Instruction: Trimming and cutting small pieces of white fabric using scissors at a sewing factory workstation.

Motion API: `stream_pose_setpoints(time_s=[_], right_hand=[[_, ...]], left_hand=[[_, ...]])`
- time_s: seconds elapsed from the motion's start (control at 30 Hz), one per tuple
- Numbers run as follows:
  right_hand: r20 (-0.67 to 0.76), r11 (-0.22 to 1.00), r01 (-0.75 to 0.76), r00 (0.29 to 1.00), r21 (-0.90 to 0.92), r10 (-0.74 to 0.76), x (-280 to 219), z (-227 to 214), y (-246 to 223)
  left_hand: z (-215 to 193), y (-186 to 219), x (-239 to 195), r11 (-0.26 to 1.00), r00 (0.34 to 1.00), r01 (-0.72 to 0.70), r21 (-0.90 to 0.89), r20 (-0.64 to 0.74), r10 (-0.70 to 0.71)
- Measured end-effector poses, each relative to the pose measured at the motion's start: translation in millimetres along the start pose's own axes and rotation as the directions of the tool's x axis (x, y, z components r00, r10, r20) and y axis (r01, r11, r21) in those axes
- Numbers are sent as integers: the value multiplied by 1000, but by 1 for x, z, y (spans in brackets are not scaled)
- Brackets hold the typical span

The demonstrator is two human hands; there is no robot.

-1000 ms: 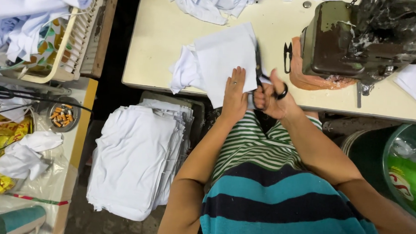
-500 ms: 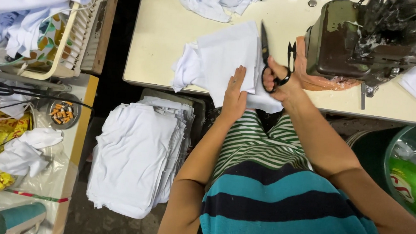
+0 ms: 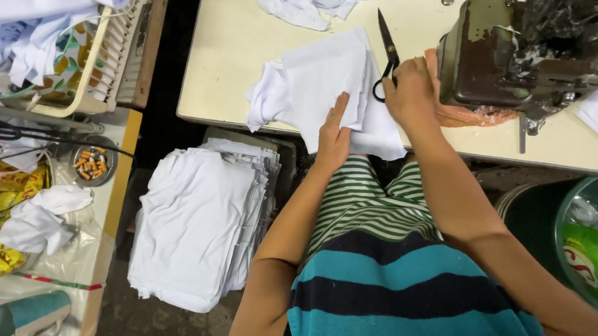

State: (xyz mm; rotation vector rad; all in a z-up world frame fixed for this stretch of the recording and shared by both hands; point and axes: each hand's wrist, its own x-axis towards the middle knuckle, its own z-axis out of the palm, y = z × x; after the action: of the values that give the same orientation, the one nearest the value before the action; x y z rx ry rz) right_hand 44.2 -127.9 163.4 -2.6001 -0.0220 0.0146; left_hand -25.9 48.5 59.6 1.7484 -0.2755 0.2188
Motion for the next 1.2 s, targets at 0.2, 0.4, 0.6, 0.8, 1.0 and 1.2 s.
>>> stream_pose_setpoints(time_s=[0.2,0.4,0.6,0.8,1.0,1.2], right_hand=[[284,503,-295,954,812,101,-21,60,9],[205,512,-224,974,829,95,-15,68,5],[105,664,-156,988,731,117,-21,43,7],[-93,970,167,984,176,-153,-43,-5,-19],[-130,761,639,769,111,-626,25,-44,-18],[187,781,424,813,459,-552,15,-92,-2]], left_hand=[[2,-7,1,1000,1000,-19,12,8,19],[2,25,1,994,996,-24,110,-79,33],[0,-1,16,985,959,74,155,-281,-28],[-56,59,60,940,986,121,318,-145,-77],[-109,152,97,890,919,-254,380,382,99],[-155,142,93,975,971,-99,199,234,51]])
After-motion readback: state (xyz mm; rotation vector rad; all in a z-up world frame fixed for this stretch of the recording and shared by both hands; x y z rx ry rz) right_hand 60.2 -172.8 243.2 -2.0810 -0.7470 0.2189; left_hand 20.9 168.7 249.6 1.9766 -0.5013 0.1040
